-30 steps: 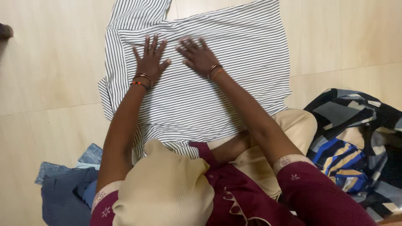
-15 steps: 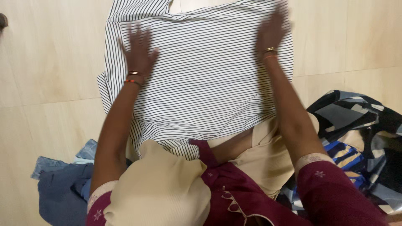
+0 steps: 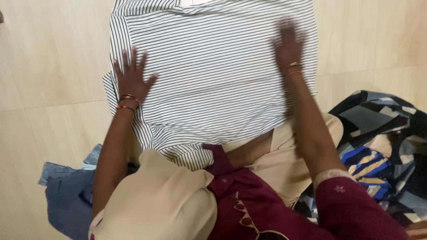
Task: The person picks up a striped shirt from a pile on the floor, buttons the front, and then folds the garment into a neat rectangle.
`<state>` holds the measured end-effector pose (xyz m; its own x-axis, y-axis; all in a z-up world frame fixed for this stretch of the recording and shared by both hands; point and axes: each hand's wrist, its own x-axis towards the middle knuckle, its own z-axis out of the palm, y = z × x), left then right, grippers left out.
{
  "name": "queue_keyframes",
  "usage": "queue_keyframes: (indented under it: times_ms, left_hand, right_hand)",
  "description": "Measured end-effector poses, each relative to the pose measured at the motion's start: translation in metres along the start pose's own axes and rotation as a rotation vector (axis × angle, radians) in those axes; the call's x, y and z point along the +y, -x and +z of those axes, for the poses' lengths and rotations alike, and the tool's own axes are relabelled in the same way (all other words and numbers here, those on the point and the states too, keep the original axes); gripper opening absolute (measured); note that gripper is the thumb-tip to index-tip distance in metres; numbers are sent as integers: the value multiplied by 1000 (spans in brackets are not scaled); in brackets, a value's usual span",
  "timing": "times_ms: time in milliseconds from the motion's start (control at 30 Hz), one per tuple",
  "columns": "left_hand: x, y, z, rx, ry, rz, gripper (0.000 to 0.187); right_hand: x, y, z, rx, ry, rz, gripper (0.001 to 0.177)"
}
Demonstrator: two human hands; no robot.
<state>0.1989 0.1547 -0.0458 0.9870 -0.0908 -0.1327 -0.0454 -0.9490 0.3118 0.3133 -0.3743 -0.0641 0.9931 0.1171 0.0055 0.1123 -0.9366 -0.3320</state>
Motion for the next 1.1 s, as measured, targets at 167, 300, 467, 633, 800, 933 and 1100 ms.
queue_keyframes:
  times_ms: [167, 300, 467, 633, 800, 933, 1100]
  left_hand:
    - [5, 8, -4, 62, -45, -37, 90]
    - [46, 37, 11, 12, -26, -87, 88]
    - [47, 63, 24, 12, -30, -164, 87]
    - [26, 33, 20, 12, -75, -85, 87]
    - [24, -15, -11, 19, -57, -29, 87]
    - [52, -1, -4, -2, -37, -12, 90]
    - [47, 50, 22, -44, -42, 25, 86]
  right_hand:
    - [31, 21, -19, 156, 144, 333, 73]
    - [-56, 23, 21, -70, 165, 53, 69]
    - [-137, 49, 21, -205, 119, -91, 62]
    - [-142, 30, 16, -168, 122, -91, 63]
    - [-142, -13, 9, -179, 115, -73, 65]
    - [-170, -1, 23, -193, 165, -96, 69]
    - [-183, 85, 62, -214, 93, -546, 66]
